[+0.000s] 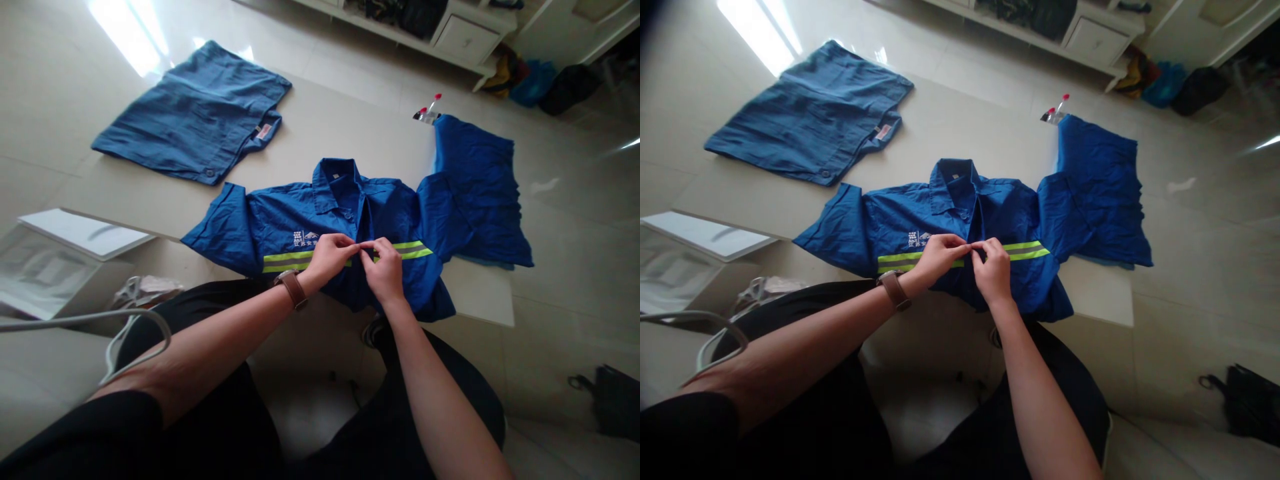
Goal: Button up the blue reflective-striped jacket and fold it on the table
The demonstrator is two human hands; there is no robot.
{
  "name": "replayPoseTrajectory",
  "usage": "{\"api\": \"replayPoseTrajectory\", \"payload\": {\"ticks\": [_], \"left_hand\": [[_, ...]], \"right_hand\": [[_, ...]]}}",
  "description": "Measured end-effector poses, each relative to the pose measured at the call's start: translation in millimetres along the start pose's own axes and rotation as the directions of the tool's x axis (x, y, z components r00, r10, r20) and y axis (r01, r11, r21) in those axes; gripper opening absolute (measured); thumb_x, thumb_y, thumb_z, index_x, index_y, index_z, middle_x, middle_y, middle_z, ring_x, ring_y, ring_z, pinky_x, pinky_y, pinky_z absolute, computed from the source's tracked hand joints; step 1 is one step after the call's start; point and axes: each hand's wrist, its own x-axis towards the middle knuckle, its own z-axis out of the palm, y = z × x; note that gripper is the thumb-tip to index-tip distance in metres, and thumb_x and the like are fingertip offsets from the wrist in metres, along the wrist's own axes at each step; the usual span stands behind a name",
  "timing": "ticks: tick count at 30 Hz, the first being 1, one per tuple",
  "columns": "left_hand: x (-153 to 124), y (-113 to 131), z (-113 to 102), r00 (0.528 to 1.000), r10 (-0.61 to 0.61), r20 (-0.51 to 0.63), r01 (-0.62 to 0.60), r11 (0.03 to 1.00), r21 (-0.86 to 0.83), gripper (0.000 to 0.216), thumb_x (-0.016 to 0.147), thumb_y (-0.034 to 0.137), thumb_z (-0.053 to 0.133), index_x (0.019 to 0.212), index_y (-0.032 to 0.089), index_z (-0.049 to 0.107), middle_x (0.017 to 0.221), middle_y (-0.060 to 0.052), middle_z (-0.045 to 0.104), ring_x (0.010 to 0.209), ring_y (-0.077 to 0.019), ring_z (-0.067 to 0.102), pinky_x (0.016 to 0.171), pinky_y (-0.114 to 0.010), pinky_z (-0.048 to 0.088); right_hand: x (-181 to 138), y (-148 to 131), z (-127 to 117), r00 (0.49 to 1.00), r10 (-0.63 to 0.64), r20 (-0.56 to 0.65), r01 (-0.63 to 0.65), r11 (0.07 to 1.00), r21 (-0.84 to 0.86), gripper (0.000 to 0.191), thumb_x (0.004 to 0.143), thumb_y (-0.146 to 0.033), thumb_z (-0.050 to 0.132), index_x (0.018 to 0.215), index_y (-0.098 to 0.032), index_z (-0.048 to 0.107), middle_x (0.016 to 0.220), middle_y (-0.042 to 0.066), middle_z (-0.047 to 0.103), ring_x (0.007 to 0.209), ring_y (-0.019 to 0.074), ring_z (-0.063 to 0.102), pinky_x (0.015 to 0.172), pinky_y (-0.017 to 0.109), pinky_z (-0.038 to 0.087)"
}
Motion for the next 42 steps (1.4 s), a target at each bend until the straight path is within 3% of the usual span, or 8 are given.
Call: {"api": "replayPoseTrajectory", "payload": {"ticks": [7,11,21,29,37,42], "left_hand": [[-1.8,-1.5,6.9,0.982,-0.181,-0.049,0.16,0.947,-0.277,0.005,0.078,0.013,0.073,0.073,0.013,0.071,0.068,-0.002,0.069,0.066,-0.0101,0.061,0.068,-0.023,0.049],[-3.2,-0.5,7.9,0.977,-0.207,-0.059,0.177,0.93,-0.323,0.006,0.077,0.011,0.073,0.072,0.012,0.071,0.068,-0.002,0.068,0.065,-0.0094,0.06,0.068,-0.023,0.05],[-3.5,-3.3,8.3,0.986,-0.148,-0.074,0.128,0.965,-0.227,0.005,0.077,0.017,0.075,0.076,0.012,0.075,0.071,-0.003,0.071,0.065,-0.0099,0.06,0.067,-0.023,0.048],[-2.6,-4.6,8.2,0.995,-0.096,-0.033,0.087,0.974,-0.208,0.009,0.078,0.02,0.076,0.076,0.011,0.074,0.069,-0.003,0.07,0.064,-0.0101,0.058,0.063,-0.022,0.045],[-0.5,-9.5,7.7,0.996,0.07,-0.055,-0.067,0.996,0.059,0.016,0.082,0.028,0.073,0.079,0.012,0.075,0.077,-0.006,0.074,0.069,-0.0135,0.062,0.062,-0.023,0.043],[-1.9,-4.5,6.2,0.996,0.085,-0.02,-0.082,0.989,0.125,0.013,0.084,0.025,0.072,0.081,0.013,0.074,0.079,-0.006,0.075,0.071,-0.0145,0.064,0.064,-0.024,0.046]], "right_hand": [[-0.3,-0.3,1.7,1.0,0.002,-0.01,-0.002,1.0,-0.009,0.009,0.091,-0.024,0.064,0.086,-0.021,0.072,0.087,0.005,0.067,0.083,0.0221,0.063,0.078,0.036,0.05],[0.1,-1.0,1.3,1.0,-0.001,-0.021,0.001,1.0,-0.019,0.01,0.091,-0.024,0.064,0.083,-0.021,0.07,0.085,0.004,0.067,0.082,0.0216,0.063,0.078,0.035,0.05],[0.2,-2.1,2.8,1.0,0.016,-0.022,-0.018,0.998,-0.053,0.011,0.091,-0.023,0.058,0.08,-0.023,0.061,0.085,0.004,0.063,0.083,0.0218,0.059,0.082,0.036,0.049],[0.4,1.0,5.6,0.991,0.111,-0.079,-0.109,0.994,0.024,0.011,0.089,-0.026,0.058,0.078,-0.023,0.058,0.084,0.004,0.061,0.084,0.022,0.06,0.083,0.036,0.048],[0.9,7.3,9.1,0.972,0.214,-0.098,-0.201,0.971,0.128,0.012,0.086,-0.031,0.06,0.078,-0.022,0.06,0.084,0.003,0.064,0.084,0.0213,0.06,0.083,0.035,0.048],[-0.3,9.9,11.4,0.96,0.258,-0.108,-0.236,0.955,0.18,0.014,0.084,-0.033,0.06,0.079,-0.021,0.061,0.084,0.003,0.064,0.084,0.0212,0.06,0.083,0.036,0.047]]}}
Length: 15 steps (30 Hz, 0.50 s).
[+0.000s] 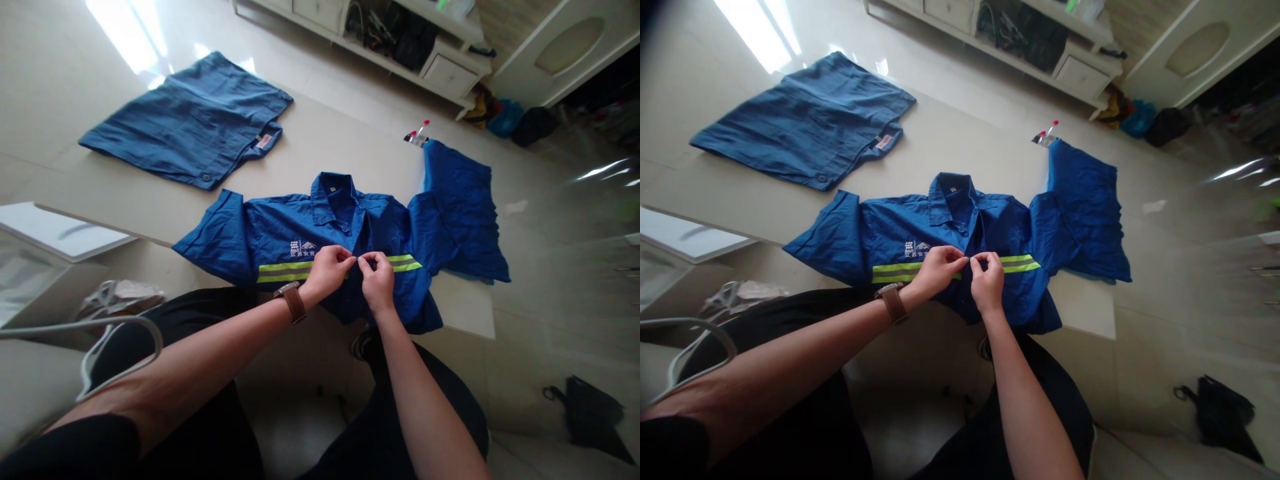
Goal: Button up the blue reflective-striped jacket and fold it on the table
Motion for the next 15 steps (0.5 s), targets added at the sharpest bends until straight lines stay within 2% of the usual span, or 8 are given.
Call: {"api": "replayPoseTrajectory", "payload": {"ticks": [7,11,15], "left_hand": [[-3.3,10.3,-2.6,0.999,0.002,0.053,-0.009,0.989,0.149,0.007,0.086,0.018,0.07,0.083,0.012,0.074,0.08,-0.007,0.076,0.072,-0.0148,0.067,0.064,-0.024,0.046],[-3.8,9.6,0.3,0.999,0.032,0.04,-0.039,0.978,0.207,0.006,0.085,0.014,0.069,0.087,0.012,0.074,0.08,-0.007,0.076,0.073,-0.015,0.068,0.068,-0.024,0.049],[-2.2,9.7,0.1,0.998,-0.012,0.06,-0.002,0.973,0.229,0.006,0.085,0.015,0.07,0.087,0.012,0.075,0.082,-0.008,0.076,0.074,-0.0152,0.068,0.069,-0.025,0.05]], "right_hand": [[-1.2,8.5,4.9,0.998,0.055,-0.018,-0.055,0.998,0.043,0.017,0.082,-0.037,0.061,0.081,-0.021,0.062,0.085,0.003,0.065,0.086,0.0214,0.059,0.086,0.036,0.045],[-1.3,14.2,7.1,0.99,0.143,-0.018,-0.141,0.986,0.09,0.021,0.079,-0.041,0.063,0.082,-0.02,0.063,0.085,0.004,0.065,0.085,0.022,0.059,0.085,0.037,0.044],[-2.2,18.5,8.8,0.984,0.172,-0.033,-0.169,0.981,0.097,0.023,0.077,-0.042,0.064,0.081,-0.02,0.064,0.084,0.003,0.066,0.084,0.0216,0.058,0.084,0.036,0.043]]}}
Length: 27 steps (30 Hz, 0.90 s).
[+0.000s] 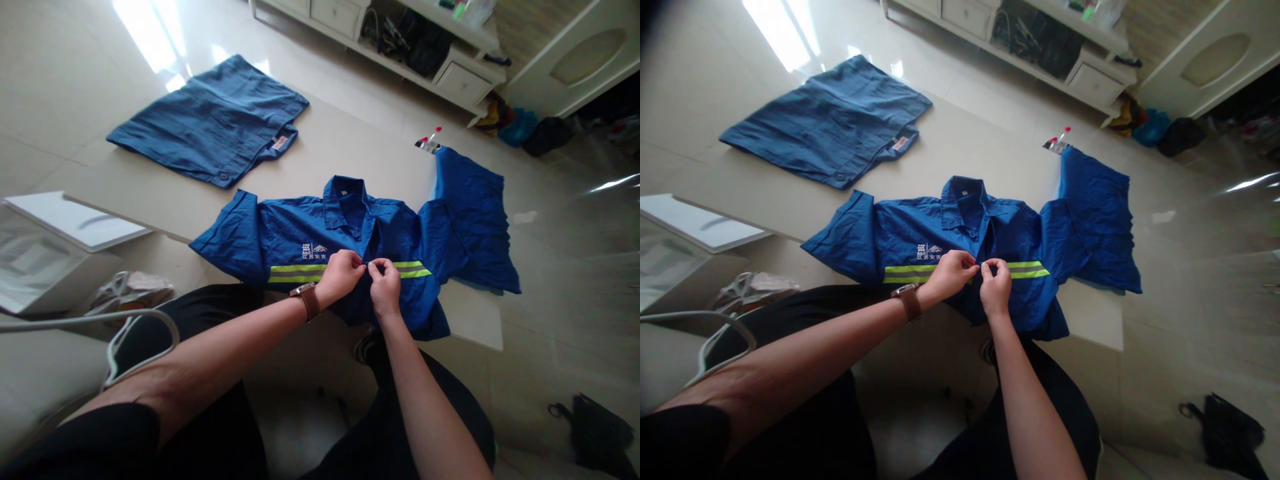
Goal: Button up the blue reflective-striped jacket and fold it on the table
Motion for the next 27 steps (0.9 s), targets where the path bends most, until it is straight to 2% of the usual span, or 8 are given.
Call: {"api": "replayPoseTrajectory", "payload": {"ticks": [4,9,11,16,20,23,25,27], "left_hand": [[-0.9,0.9,-0.2,0.999,-0.018,0.028,0.018,1.0,0.001,0.007,0.084,0.014,0.07,0.088,0.011,0.075,0.083,-0.008,0.076,0.074,-0.0152,0.068,0.07,-0.025,0.05],[-4.4,2.9,4.3,1.0,0.01,0.003,-0.01,1.0,0.0,0.01,0.084,0.011,0.065,0.086,0.012,0.075,0.083,-0.007,0.076,0.074,-0.0144,0.067,0.069,-0.024,0.049],[-5.1,4.3,4.5,1.0,0.031,-0.003,-0.031,1.0,0.005,0.011,0.084,0.011,0.063,0.085,0.012,0.074,0.082,-0.007,0.076,0.074,-0.014,0.066,0.068,-0.023,0.047],[-10.2,7.4,1.2,0.991,0.115,0.07,-0.123,0.985,0.125,0.01,0.081,0.012,0.063,0.078,0.013,0.072,0.074,-0.005,0.073,0.065,-0.0137,0.061,0.064,-0.024,0.044],[-20.9,5.8,0.0,0.951,0.177,0.252,-0.231,0.951,0.204,0.01,0.076,0.009,0.064,0.075,0.014,0.072,0.072,-0.005,0.072,0.063,-0.0145,0.06,0.062,-0.025,0.042],[-22.9,5.4,-5.7,0.908,0.176,0.379,-0.286,0.923,0.258,0.011,0.077,0.01,0.064,0.075,0.016,0.073,0.072,-0.005,0.072,0.064,-0.0158,0.062,0.064,-0.026,0.045],[-17.9,6.3,-13.2,0.912,0.18,0.368,-0.304,0.899,0.314,0.01,0.082,0.017,0.064,0.08,0.017,0.074,0.076,-0.005,0.072,0.07,-0.0176,0.065,0.068,-0.027,0.048],[-9.4,6.6,-21.3,0.944,0.215,0.251,-0.304,0.864,0.402,0.013,0.088,0.022,0.063,0.093,0.017,0.074,0.09,-0.007,0.074,0.083,-0.0202,0.069,0.077,-0.029,0.051]], "right_hand": [[-0.3,4.3,3.1,0.999,0.051,-0.008,-0.05,0.996,0.076,0.024,0.075,-0.042,0.066,0.081,-0.019,0.065,0.081,0.002,0.066,0.082,0.0202,0.057,0.082,0.035,0.043],[2.0,2.7,4.5,0.987,0.163,-0.004,-0.157,0.952,0.262,0.028,0.067,-0.042,0.072,0.079,-0.019,0.064,0.077,0.0,0.065,0.078,0.0187,0.058,0.079,0.033,0.045],[4.0,-1.6,1.5,0.985,0.17,0.014,-0.167,0.946,0.277,0.028,0.066,-0.042,0.074,0.078,-0.018,0.065,0.077,0.001,0.065,0.079,0.0188,0.059,0.079,0.033,0.046],[9.7,-13.9,-8.3,0.999,0.023,0.044,-0.026,0.997,0.075,0.037,0.074,-0.052,0.075,0.088,-0.019,0.068,0.086,0.003,0.069,0.086,0.021,0.062,0.085,0.035,0.048],[12.2,-13.9,-9.3,0.995,-0.091,0.045,0.097,0.985,-0.143,0.038,0.076,-0.052,0.073,0.095,-0.018,0.072,0.098,0.009,0.074,0.095,0.0257,0.065,0.092,0.04,0.049],[12.1,-9.5,-8.2,0.994,-0.106,0.02,0.108,0.975,-0.196,0.03,0.08,-0.046,0.066,0.087,-0.017,0.073,0.091,0.011,0.075,0.085,0.026,0.066,0.084,0.04,0.051],[11.0,-7.9,-8.0,0.994,-0.111,0.012,0.111,0.974,-0.198,0.03,0.082,-0.044,0.063,0.086,-0.016,0.073,0.087,0.011,0.075,0.078,0.0249,0.065,0.079,0.038,0.051],[9.2,-8.3,-8.2,0.992,-0.123,0.005,0.122,0.973,-0.198,0.03,0.082,-0.043,0.063,0.088,-0.016,0.074,0.087,0.011,0.076,0.076,0.024,0.065,0.076,0.037,0.051]]}}
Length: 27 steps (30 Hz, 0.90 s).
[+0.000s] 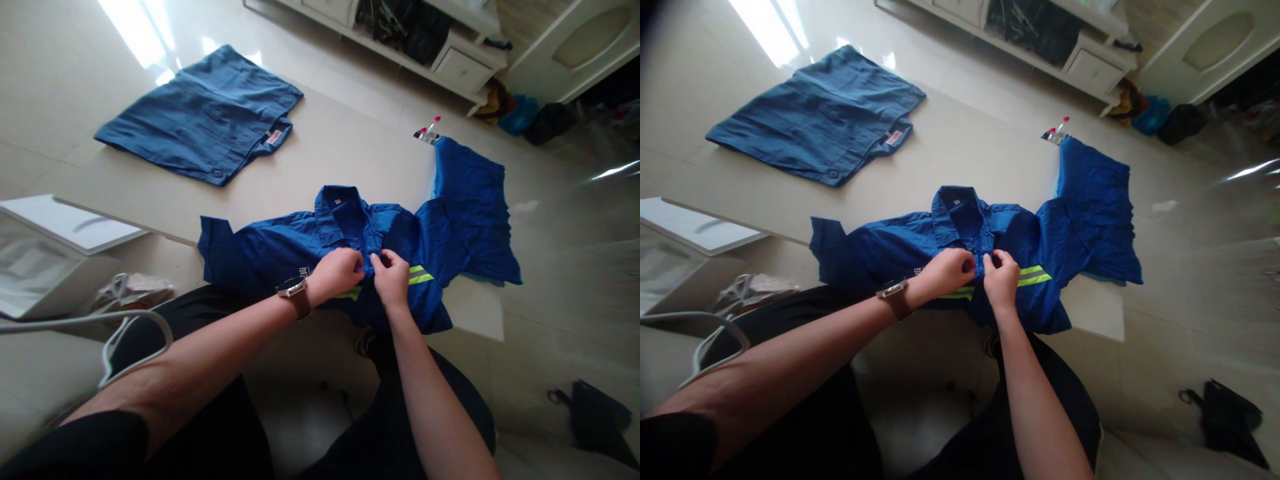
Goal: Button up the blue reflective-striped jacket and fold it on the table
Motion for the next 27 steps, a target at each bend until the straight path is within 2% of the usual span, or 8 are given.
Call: {"api": "replayPoseTrajectory", "payload": {"ticks": [3,6,9,13,19,21,25,27], "left_hand": [[9.2,-9.8,-5.1,0.986,-0.063,-0.155,0.085,0.987,0.134,0.028,0.094,0.024,0.059,0.12,0.018,0.067,0.118,-0.011,0.068,0.098,-0.0218,0.07,0.086,-0.03,0.053],[15.0,-18.7,2.0,0.984,-0.13,-0.12,0.151,0.97,0.192,0.039,0.096,0.025,0.058,0.136,0.022,0.059,0.133,-0.011,0.059,0.095,-0.0198,0.071,0.082,-0.029,0.054],[19.2,-25.8,11.5,0.985,-0.144,-0.095,0.162,0.96,0.227,0.032,0.097,0.023,0.056,0.129,0.022,0.061,0.135,-0.012,0.055,0.089,-0.0184,0.071,0.078,-0.029,0.054],[25.2,-32.4,12.3,0.983,-0.129,-0.135,0.157,0.96,0.232,0.019,0.095,0.02,0.058,0.113,0.018,0.063,0.133,-0.015,0.056,0.086,-0.0196,0.07,0.075,-0.03,0.053],[31.0,-31.1,-1.4,0.988,-0.051,-0.143,0.06,0.997,0.058,0.024,0.091,0.014,0.062,0.114,0.02,0.061,0.11,-0.01,0.072,0.103,-0.0237,0.068,0.088,-0.032,0.053],[32.4,-26.9,-5.9,0.988,-0.037,-0.153,0.032,0.999,-0.036,0.024,0.086,0.009,0.063,0.109,0.018,0.063,0.105,-0.009,0.074,0.098,-0.0217,0.069,0.086,-0.03,0.053],[32.7,-17.4,-13.1,0.989,-0.053,-0.137,0.017,0.968,-0.251,0.024,0.079,0.006,0.063,0.101,0.015,0.064,0.089,-0.004,0.072,0.075,-0.0145,0.068,0.07,-0.023,0.052],[30.7,-14.5,-15.5,0.987,-0.035,-0.154,-0.013,0.955,-0.295,0.025,0.078,0.004,0.062,0.101,0.015,0.063,0.091,-0.003,0.072,0.073,-0.0124,0.067,0.069,-0.022,0.051]], "right_hand": [[-2.1,-2.6,-0.6,1.0,-0.017,-0.014,0.017,1.0,-0.01,0.029,0.083,-0.042,0.065,0.09,-0.016,0.075,0.087,0.01,0.076,0.076,0.0228,0.064,0.075,0.036,0.051],[-3.0,-4.9,-1.1,0.999,-0.048,-0.007,0.048,0.999,-0.015,0.028,0.084,-0.041,0.064,0.09,-0.015,0.075,0.085,0.009,0.074,0.072,0.0212,0.062,0.072,0.034,0.049],[-3.5,-7.0,-2.1,0.995,-0.1,-0.014,0.099,0.994,-0.048,0.026,0.085,-0.039,0.064,0.089,-0.015,0.075,0.082,0.008,0.072,0.07,0.0201,0.059,0.069,0.033,0.047],[-4.2,-10.2,-3.5,0.99,-0.135,-0.028,0.132,0.989,-0.069,0.021,0.085,-0.035,0.064,0.087,-0.017,0.075,0.082,0.008,0.071,0.071,0.0212,0.06,0.07,0.034,0.048],[-5.1,-14.5,-3.1,0.983,-0.185,-0.004,0.185,0.981,-0.055,0.017,0.087,-0.03,0.063,0.091,-0.019,0.075,0.091,0.009,0.072,0.085,0.0247,0.066,0.083,0.037,0.051],[-5.2,-15.3,-2.6,0.979,-0.201,0.01,0.201,0.978,-0.054,0.017,0.087,-0.028,0.063,0.092,-0.019,0.075,0.092,0.009,0.072,0.086,0.025,0.066,0.084,0.038,0.051],[-5.3,-16.8,-2.4,0.977,-0.212,0.013,0.212,0.976,-0.044,0.016,0.088,-0.028,0.063,0.092,-0.018,0.075,0.091,0.009,0.071,0.086,0.0246,0.066,0.083,0.038,0.051],[-5.4,-18.1,-2.7,0.978,-0.209,0.008,0.209,0.977,-0.033,0.015,0.088,-0.028,0.063,0.091,-0.019,0.075,0.091,0.008,0.071,0.085,0.0239,0.065,0.083,0.037,0.051]]}}
